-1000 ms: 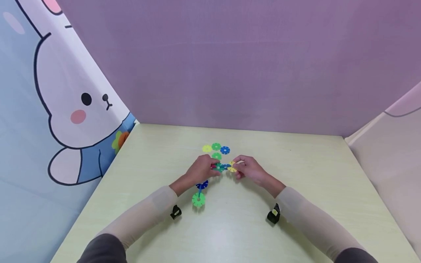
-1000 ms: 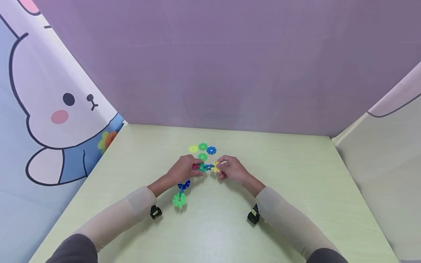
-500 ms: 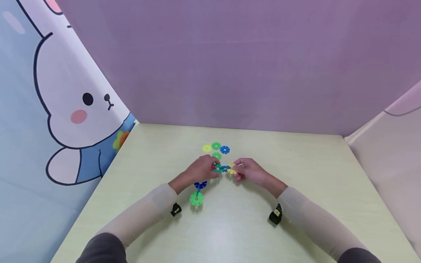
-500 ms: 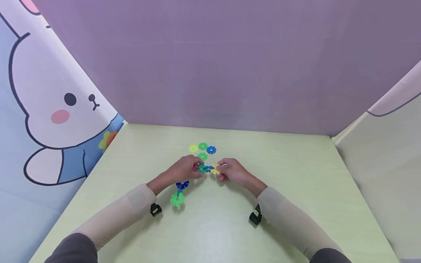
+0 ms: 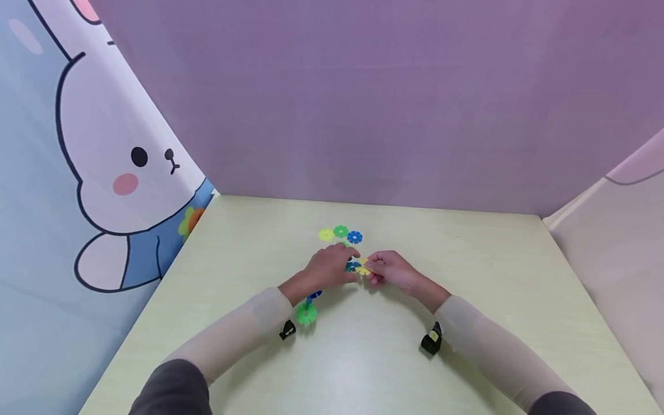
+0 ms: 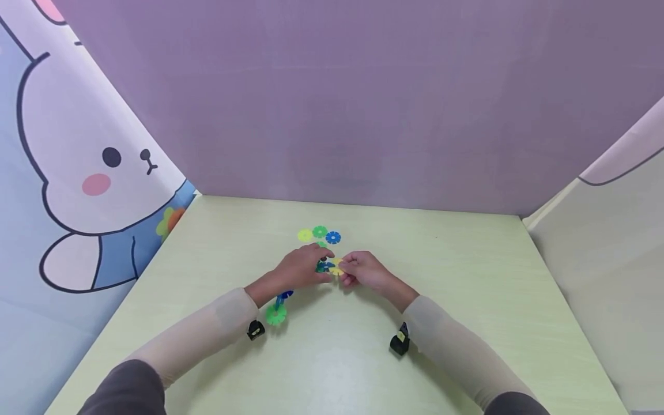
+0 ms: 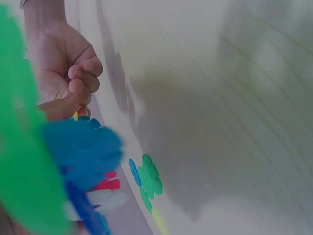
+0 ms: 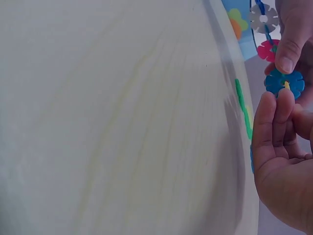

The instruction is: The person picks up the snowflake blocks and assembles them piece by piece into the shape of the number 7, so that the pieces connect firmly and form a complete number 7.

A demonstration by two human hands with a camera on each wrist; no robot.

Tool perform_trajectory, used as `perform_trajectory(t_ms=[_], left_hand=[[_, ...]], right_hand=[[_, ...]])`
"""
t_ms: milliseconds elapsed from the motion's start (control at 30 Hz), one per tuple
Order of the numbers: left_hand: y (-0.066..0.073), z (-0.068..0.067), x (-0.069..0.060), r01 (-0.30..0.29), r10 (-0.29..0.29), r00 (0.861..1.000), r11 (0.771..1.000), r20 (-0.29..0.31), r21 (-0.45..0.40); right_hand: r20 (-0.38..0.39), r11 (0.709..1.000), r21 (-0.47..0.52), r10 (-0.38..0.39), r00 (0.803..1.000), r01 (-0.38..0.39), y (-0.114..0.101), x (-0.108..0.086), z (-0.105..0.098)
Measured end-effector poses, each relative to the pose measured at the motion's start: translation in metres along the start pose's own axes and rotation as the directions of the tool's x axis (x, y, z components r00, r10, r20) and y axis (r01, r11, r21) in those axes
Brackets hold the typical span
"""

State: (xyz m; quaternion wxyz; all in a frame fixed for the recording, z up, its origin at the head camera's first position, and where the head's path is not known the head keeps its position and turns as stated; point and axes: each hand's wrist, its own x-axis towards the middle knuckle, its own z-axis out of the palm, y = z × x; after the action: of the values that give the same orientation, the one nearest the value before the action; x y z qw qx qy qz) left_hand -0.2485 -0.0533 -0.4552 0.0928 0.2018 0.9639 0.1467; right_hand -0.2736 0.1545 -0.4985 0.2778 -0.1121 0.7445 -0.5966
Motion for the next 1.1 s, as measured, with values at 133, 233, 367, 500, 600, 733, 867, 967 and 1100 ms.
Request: perform_trajectory(t_ms=[133, 233, 367, 500, 600, 733, 867, 967, 1100], left_hand=[[0.003, 0.002, -0.001, -0.004, 0.004, 1.0, 1.0, -0.001, 0.024], [0.004, 0.003, 0.0, -0.005, 0.006, 1.0, 0.998, -0.016, 0.066], [0.005, 0.005, -0.001, -0.011, 0.015, 0.999, 0.994, -0.036, 0.111], [0.004, 0.007, -0.004, -0.024, 0.032, 0.998, 0.991, -0.058, 0.133], [0.003, 0.007, -0.005, -0.029, 0.039, 0.996, 0.991, -0.077, 0.132], [0.001, 0.007, -0.007, -0.022, 0.032, 0.996, 0.993, -0.087, 0.115], [0.0, 0.006, -0.008, -0.004, 0.011, 0.997, 0.996, -0.079, 0.09], [-0.002, 0.005, -0.009, 0.011, -0.005, 0.997, 0.997, -0.073, 0.08], [-0.004, 0.006, -0.008, 0.024, -0.019, 0.998, 0.997, -0.063, 0.079]], right_hand=[[0.0, 1.0, 0.002, -0.004, 1.0, 0.004, 0.001, -0.002, 0.003], [0.007, 1.0, -0.004, -0.004, 1.0, 0.004, 0.002, 0.0, 0.004], [0.012, 1.0, -0.006, 0.006, 1.0, -0.006, 0.003, 0.002, 0.006], [0.004, 1.0, -0.014, 0.023, 1.0, -0.022, 0.003, 0.003, 0.008], [0.006, 0.999, -0.021, 0.024, 1.0, -0.024, 0.002, 0.003, 0.009], [0.001, 0.999, -0.043, 0.03, 1.0, -0.03, -0.001, 0.004, 0.008], [-0.033, 0.997, -0.074, 0.033, 0.999, -0.035, -0.005, 0.006, 0.004], [-0.076, 0.993, -0.11, 0.024, 0.997, -0.032, -0.007, 0.009, 0.0], [-0.123, 0.985, -0.172, 0.004, 0.992, -0.026, -0.008, 0.015, -0.007]])
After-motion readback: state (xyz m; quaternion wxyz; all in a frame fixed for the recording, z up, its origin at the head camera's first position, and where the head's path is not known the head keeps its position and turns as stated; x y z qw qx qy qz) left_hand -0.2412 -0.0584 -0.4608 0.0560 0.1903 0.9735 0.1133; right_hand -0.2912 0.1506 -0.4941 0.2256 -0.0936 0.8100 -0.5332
